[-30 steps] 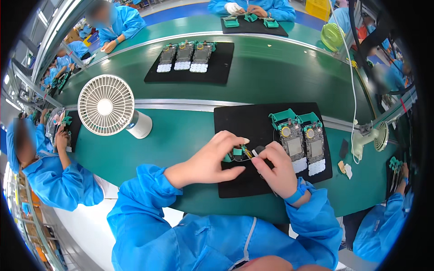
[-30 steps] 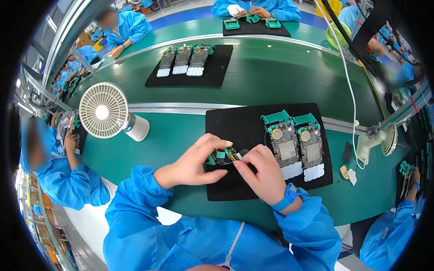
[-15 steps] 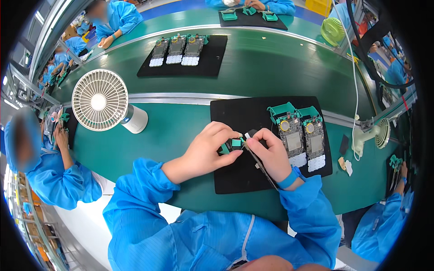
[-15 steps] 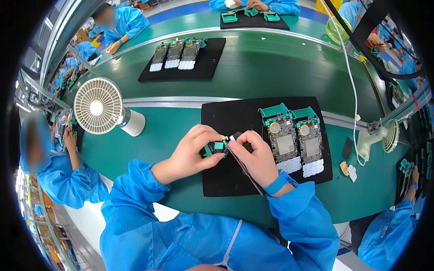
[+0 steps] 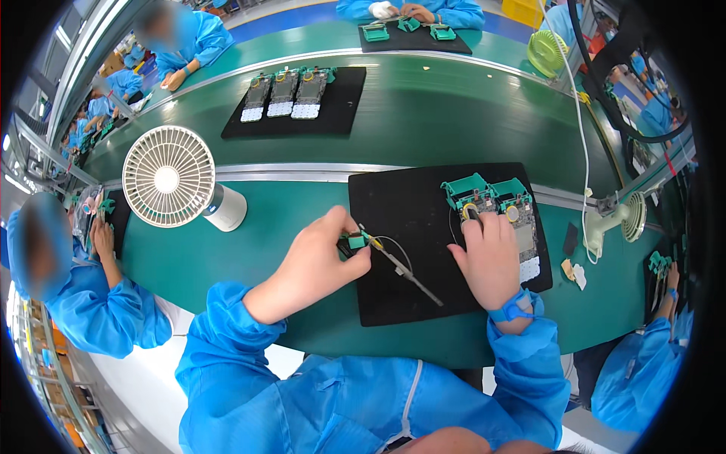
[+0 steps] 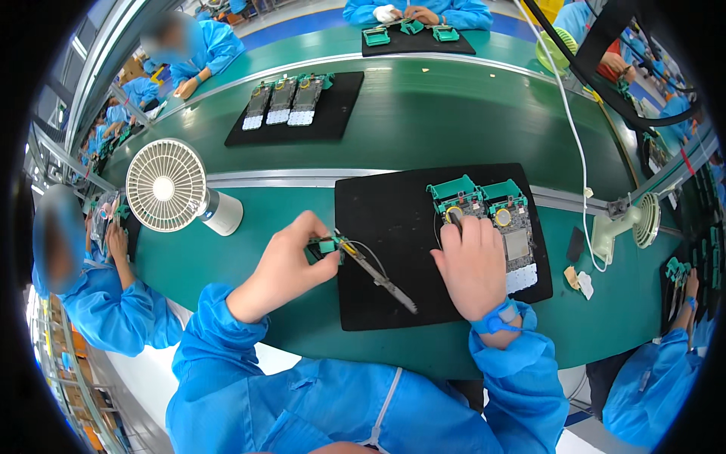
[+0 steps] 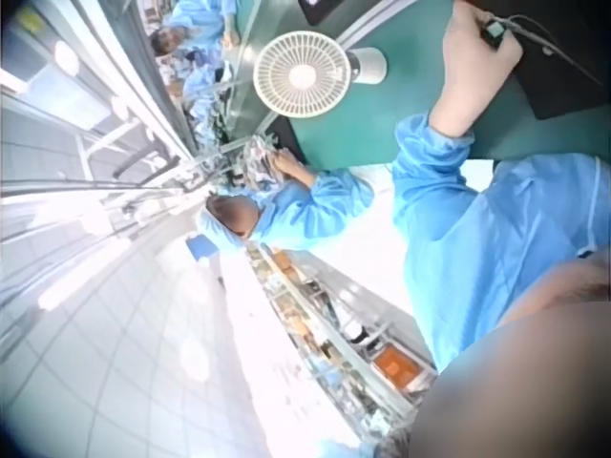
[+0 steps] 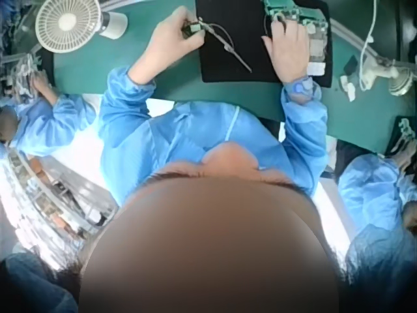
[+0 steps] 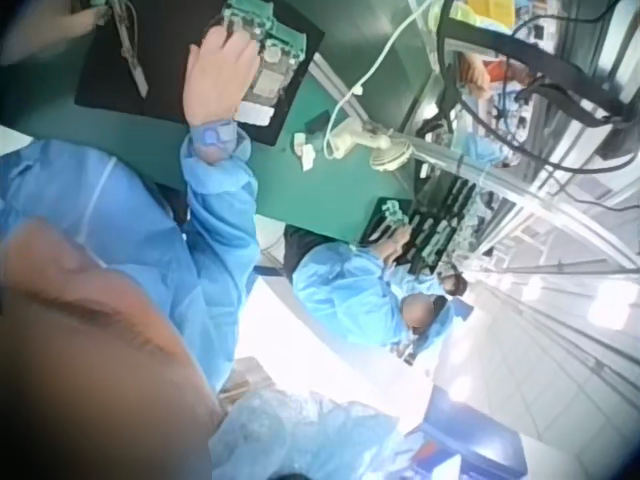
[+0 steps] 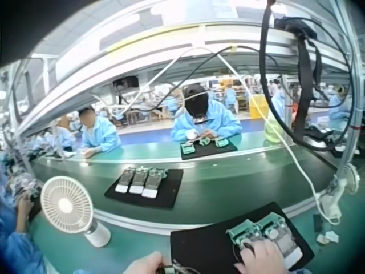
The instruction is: Assembling electronic components onto circuit boards on a factory production line.
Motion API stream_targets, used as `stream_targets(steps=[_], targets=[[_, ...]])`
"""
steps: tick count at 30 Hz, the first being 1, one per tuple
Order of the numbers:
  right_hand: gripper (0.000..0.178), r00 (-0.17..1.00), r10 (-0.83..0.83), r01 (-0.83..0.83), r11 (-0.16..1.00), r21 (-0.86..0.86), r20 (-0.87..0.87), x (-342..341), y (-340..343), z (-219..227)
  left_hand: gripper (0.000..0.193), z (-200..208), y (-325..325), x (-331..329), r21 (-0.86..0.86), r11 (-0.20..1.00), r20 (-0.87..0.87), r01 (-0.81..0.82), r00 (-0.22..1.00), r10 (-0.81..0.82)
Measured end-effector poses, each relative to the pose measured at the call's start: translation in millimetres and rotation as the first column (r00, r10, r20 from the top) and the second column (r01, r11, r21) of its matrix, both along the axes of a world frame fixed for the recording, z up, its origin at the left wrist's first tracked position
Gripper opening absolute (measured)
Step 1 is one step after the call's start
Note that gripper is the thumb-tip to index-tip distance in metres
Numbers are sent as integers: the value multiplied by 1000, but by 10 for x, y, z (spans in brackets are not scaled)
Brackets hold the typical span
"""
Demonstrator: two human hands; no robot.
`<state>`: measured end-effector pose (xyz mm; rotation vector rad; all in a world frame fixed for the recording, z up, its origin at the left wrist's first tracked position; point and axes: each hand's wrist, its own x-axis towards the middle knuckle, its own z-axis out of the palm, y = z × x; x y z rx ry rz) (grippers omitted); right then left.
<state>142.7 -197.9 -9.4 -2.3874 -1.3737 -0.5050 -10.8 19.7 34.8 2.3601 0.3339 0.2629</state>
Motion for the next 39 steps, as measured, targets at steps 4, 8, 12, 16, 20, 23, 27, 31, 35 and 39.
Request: stream_targets(steps=[4, 8, 12, 16, 20, 23, 27, 31, 35, 39], targets=[[45, 996, -55, 55, 998, -6, -76, 83, -35, 62, 38, -542, 9, -20, 69, 996, 552, 51, 830, -81], [35, 895, 110, -12, 975, 224, -433, 132, -51, 176, 42, -753, -147, -122, 86, 987, 500, 136, 851, -161], [37, 715, 514, -428, 858, 285, -473, -195, 102, 232, 53, -764, -161, -355, 247, 956, 330, 160, 913, -238], [40, 757, 525, -499, 849, 175, -389, -461, 215, -22, 77, -562, -135, -304, 424, 905, 368, 33, 907, -205], [37, 765, 560, -508, 828, 236, -318, -468, 192, -128, 80, -527, 113, -6, 120, 832, 201, 542, 807, -555], [30, 793, 569, -511, 816, 271, -217, -429, 187, -85, 78, -444, 81, 125, 248, 810, 270, 531, 766, -584], [22, 758, 494, -374, 864, 336, -426, -353, 173, -126, 80, -641, -55, 142, 231, 867, 300, 442, 815, -496], [18, 717, 476, -321, 874, 365, -509, -319, 157, -212, 70, -693, -95, 175, 147, 889, 331, 434, 825, -458], [16, 642, 444, -271, 894, 357, -625, -289, 125, -180, 67, -680, -93, 160, 147, 875, 261, 461, 835, -483], [15, 646, 463, -279, 883, 376, -607, -266, 119, -213, 62, -641, -129, 110, 161, 903, 340, 397, 837, -429]])
